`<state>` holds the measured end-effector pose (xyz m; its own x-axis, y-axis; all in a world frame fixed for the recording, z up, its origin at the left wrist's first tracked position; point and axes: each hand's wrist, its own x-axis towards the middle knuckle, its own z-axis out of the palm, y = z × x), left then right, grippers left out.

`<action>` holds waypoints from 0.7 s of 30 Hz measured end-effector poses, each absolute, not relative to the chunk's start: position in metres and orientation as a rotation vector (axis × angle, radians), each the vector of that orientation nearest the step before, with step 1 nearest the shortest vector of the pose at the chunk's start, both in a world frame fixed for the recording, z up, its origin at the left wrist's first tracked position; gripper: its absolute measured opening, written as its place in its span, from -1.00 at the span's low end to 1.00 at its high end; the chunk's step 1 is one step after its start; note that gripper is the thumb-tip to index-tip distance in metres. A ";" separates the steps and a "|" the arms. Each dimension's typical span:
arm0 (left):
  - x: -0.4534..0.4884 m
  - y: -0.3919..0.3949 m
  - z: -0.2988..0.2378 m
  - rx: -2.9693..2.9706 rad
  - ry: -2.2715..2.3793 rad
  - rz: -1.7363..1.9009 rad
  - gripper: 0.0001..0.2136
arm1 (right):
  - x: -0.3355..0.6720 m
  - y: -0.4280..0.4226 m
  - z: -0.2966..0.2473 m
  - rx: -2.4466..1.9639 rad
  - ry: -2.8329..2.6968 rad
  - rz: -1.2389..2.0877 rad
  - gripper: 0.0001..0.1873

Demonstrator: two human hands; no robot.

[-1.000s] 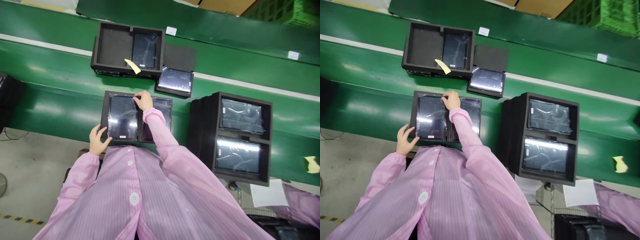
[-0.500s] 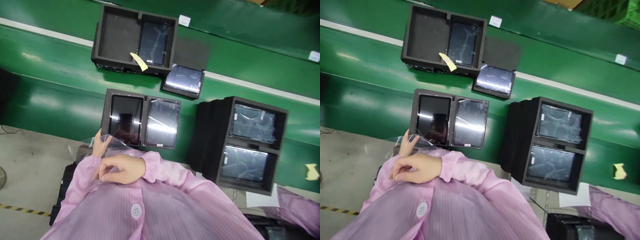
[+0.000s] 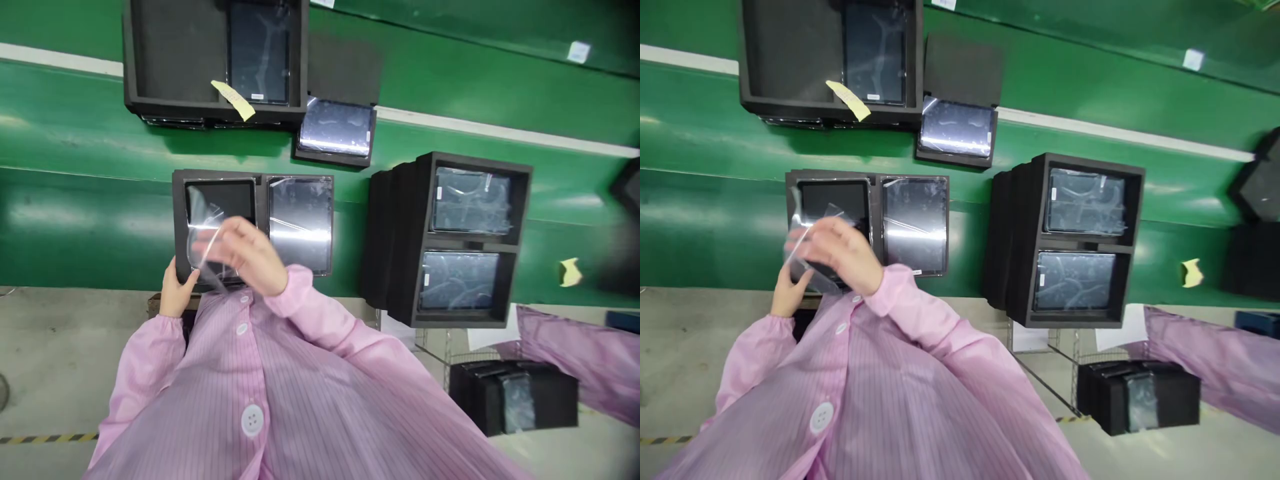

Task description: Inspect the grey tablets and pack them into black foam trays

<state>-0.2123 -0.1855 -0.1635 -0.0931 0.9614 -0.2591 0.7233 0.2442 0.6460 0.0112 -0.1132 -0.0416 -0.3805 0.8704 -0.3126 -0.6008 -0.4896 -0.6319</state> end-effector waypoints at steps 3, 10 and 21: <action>-0.199 -0.181 -0.154 1.519 2.074 0.437 -0.12 | 0.065 -0.079 -0.071 -1.105 -0.675 1.660 -0.83; -0.144 -0.160 -0.141 2.052 1.784 0.371 -0.48 | 0.200 -0.045 -0.124 -1.979 -1.256 0.636 -0.76; -0.071 -0.139 -0.126 2.085 1.693 0.235 -0.34 | 0.214 -0.040 -0.126 -2.042 -1.776 0.534 -0.94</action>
<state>-0.0708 -0.1393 -0.1257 0.2352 0.9615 -0.1424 0.8864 -0.1521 0.4372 0.2140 -0.0404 -0.1257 0.1286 0.9911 -0.0356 0.8462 -0.1283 -0.5172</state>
